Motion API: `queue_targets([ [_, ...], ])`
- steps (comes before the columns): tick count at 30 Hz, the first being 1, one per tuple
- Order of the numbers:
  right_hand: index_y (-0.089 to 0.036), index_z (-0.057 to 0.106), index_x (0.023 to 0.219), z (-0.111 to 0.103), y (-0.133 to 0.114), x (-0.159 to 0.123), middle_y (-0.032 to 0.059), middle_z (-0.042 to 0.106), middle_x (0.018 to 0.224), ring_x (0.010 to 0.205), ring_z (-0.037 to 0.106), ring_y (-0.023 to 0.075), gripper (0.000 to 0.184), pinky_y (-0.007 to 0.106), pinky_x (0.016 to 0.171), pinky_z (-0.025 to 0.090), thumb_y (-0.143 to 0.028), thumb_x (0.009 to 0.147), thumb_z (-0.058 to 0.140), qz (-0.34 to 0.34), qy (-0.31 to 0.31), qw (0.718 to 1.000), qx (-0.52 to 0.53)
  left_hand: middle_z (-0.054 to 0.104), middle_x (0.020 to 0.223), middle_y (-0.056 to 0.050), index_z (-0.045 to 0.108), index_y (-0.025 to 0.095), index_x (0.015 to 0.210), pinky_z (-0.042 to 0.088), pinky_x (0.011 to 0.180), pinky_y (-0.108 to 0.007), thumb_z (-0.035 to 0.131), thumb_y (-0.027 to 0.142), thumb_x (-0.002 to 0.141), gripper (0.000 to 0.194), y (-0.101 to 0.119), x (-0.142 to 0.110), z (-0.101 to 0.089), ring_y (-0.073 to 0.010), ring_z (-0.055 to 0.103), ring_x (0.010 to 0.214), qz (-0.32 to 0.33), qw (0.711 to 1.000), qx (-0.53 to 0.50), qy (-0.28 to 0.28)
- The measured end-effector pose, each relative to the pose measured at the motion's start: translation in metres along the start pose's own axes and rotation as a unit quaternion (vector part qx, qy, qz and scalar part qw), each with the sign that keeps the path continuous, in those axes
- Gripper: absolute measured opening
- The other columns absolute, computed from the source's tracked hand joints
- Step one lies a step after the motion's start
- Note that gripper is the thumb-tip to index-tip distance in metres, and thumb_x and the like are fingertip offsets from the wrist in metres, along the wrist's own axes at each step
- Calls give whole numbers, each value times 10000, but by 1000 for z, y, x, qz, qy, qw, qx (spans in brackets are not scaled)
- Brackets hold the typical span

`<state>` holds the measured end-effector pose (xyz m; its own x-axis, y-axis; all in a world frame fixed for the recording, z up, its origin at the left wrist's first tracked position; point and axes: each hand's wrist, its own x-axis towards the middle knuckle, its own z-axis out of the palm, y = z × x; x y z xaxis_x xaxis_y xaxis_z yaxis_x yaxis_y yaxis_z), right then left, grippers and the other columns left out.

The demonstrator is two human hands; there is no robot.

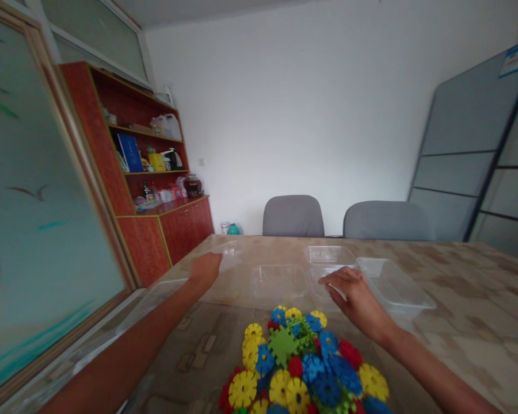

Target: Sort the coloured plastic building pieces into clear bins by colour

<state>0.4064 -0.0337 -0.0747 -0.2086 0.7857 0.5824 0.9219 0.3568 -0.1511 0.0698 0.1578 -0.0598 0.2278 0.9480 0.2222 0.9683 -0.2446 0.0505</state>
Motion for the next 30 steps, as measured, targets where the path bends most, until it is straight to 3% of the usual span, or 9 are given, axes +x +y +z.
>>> queue_targets([
  [3,-231,701,974,-15,28,-14,60,743,937,879,638,244,233,397,829,425,-222,925,474,24,40,999,9,589,1181,-87,577,150,1168,517,853,-435,575,300,935,277,18,18,-9,-238,603,1015,47,999,-6,-16],
  [6,-228,714,954,-26,47,-25,69,751,927,870,654,256,243,401,809,467,-257,912,476,48,59,997,5,589,1182,-89,577,153,1168,517,853,-433,575,294,936,272,50,37,-12,-232,604,1014,103,994,-28,-37],
  [11,-218,720,940,-37,55,-29,75,756,932,868,665,260,276,404,793,501,-263,907,450,70,50,996,-11,591,1176,-88,576,158,1169,524,839,-419,575,294,936,270,105,55,0,-225,609,999,184,978,-65,-69],
  [14,-218,721,948,-40,60,-30,66,757,948,875,667,242,285,377,789,512,-253,913,440,76,39,996,-38,602,1151,-84,583,155,1154,531,820,-406,573,303,937,263,123,57,10,-216,618,968,229,966,-82,-92],
  [21,-226,724,949,-33,73,-37,66,756,946,879,654,254,275,390,767,475,-221,910,453,89,15,992,-93,613,1128,-79,598,151,1122,522,834,-414,555,327,946,253,119,43,18,-218,618,965,292,947,-103,-81],
  [26,-220,697,1037,-19,62,-35,87,729,1023,958,612,291,227,451,832,417,-244,879,536,69,-13,989,-132,590,1189,-89,594,159,1139,497,886,-448,577,308,932,255,111,35,29,-235,591,1039,344,930,-109,-71],
  [30,-224,677,1071,-12,55,-29,78,712,1081,1014,589,263,234,433,893,393,-215,875,550,67,-27,985,-158,590,1184,-90,582,156,1160,510,864,-439,575,302,935,268,120,37,48,-231,600,1018,345,928,-130,-57],
])
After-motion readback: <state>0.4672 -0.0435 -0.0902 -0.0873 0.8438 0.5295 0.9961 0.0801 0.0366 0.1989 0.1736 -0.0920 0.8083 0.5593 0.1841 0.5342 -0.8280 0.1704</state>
